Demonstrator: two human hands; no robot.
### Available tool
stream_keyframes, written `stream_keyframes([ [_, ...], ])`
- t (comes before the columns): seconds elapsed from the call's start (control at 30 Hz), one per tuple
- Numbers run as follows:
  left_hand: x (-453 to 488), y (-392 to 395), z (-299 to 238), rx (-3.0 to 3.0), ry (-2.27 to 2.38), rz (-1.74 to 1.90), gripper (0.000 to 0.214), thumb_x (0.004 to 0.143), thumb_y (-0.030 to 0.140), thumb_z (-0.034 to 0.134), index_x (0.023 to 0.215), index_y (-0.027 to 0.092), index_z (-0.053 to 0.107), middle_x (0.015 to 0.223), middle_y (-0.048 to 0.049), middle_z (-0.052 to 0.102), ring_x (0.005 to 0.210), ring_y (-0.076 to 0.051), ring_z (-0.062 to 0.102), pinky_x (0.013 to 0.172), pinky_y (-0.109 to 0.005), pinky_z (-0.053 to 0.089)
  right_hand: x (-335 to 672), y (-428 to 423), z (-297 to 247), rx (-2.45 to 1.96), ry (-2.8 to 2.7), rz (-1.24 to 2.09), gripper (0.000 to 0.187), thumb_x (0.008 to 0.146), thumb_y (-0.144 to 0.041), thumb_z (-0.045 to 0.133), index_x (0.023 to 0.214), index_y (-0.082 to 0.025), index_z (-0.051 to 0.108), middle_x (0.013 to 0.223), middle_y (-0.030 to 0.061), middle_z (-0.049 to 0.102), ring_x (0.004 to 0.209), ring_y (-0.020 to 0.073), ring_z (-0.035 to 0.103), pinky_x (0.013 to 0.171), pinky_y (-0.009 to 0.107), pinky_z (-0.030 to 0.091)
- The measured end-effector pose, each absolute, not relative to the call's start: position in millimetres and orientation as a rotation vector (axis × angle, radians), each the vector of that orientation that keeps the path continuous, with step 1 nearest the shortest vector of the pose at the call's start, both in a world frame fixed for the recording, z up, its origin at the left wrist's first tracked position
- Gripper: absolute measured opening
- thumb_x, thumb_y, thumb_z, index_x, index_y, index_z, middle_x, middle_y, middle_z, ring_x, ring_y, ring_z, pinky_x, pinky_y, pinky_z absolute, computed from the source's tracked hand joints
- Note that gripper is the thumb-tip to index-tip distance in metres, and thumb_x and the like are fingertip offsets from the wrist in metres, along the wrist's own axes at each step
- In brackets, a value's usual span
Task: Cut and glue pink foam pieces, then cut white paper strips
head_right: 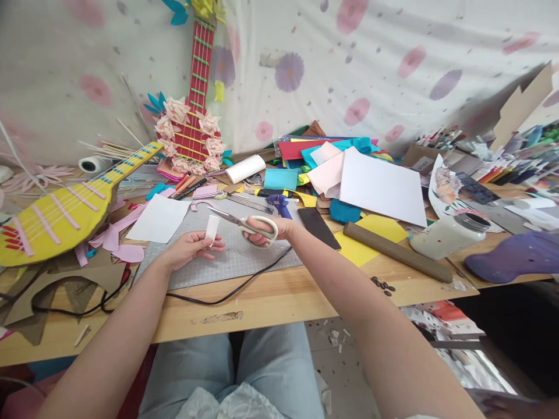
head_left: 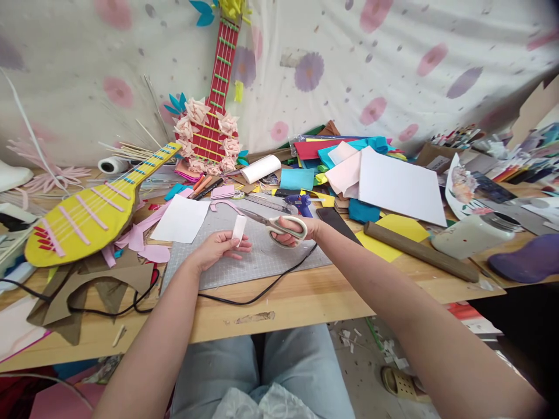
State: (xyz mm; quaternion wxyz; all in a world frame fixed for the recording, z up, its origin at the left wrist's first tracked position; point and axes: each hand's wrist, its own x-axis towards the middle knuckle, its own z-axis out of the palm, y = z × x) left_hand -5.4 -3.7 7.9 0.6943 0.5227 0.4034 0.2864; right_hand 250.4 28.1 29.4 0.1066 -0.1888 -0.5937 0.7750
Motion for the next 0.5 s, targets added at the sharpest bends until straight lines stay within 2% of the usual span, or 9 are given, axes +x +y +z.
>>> stream_keyframes([
  [0.07, -4.9, -4.0, 9.3, 1.173, 0.911, 0.642, 0.03, 0.073, 0.033, 0.064, 0.094, 0.012, 0.062, 0.1, -0.0151, 0.067, 0.088, -0.022, 0.065, 0.065, -0.026, 0.053, 250.5, 27.4, 33.3, -0.598, -1.728, 2.185, 0.056, 0.071, -0.068, 0.047, 0.081, -0.014, 0.046, 0.051, -0.0084, 0.033, 0.04, 0.003, 0.028, 0.036, 0.017, 0.027],
  [0.2, -1.8, -1.1, 6.7, 1.259, 0.992, 0.768, 0.032, 0.075, 0.034, 0.061, 0.098, 0.012, 0.06, 0.102, -0.0141, 0.066, 0.089, -0.022, 0.064, 0.068, -0.03, 0.053, 247.9, 25.8, 37.3, -0.816, -1.734, 1.925, 0.047, 0.073, -0.062, 0.05, 0.08, -0.016, 0.043, 0.053, -0.0068, 0.038, 0.042, 0.0046, 0.035, 0.039, 0.018, 0.03],
  [0.37, 0.3, 3.4, -3.7, 1.61, 1.268, 1.061, 0.03, 0.082, 0.036, 0.049, 0.103, 0.018, 0.06, 0.107, -0.0079, 0.065, 0.097, -0.02, 0.061, 0.072, -0.028, 0.05, 238.3, 28.3, 16.0, -1.34, -1.733, 1.32, 0.046, 0.065, -0.057, 0.063, 0.07, -0.019, 0.036, 0.051, -0.0068, 0.044, 0.04, 0.0058, 0.04, 0.037, 0.019, 0.028],
  [0.5, 0.7, -0.1, -0.5, 1.831, 1.449, 1.045, 0.027, 0.085, 0.033, 0.045, 0.104, 0.023, 0.06, 0.106, -0.0047, 0.065, 0.096, -0.021, 0.06, 0.081, -0.028, 0.044, 232.6, 30.1, -2.8, -1.378, -1.687, 1.262, 0.045, 0.066, -0.058, 0.06, 0.069, -0.021, 0.035, 0.05, -0.0066, 0.045, 0.039, 0.0066, 0.041, 0.037, 0.02, 0.028],
])
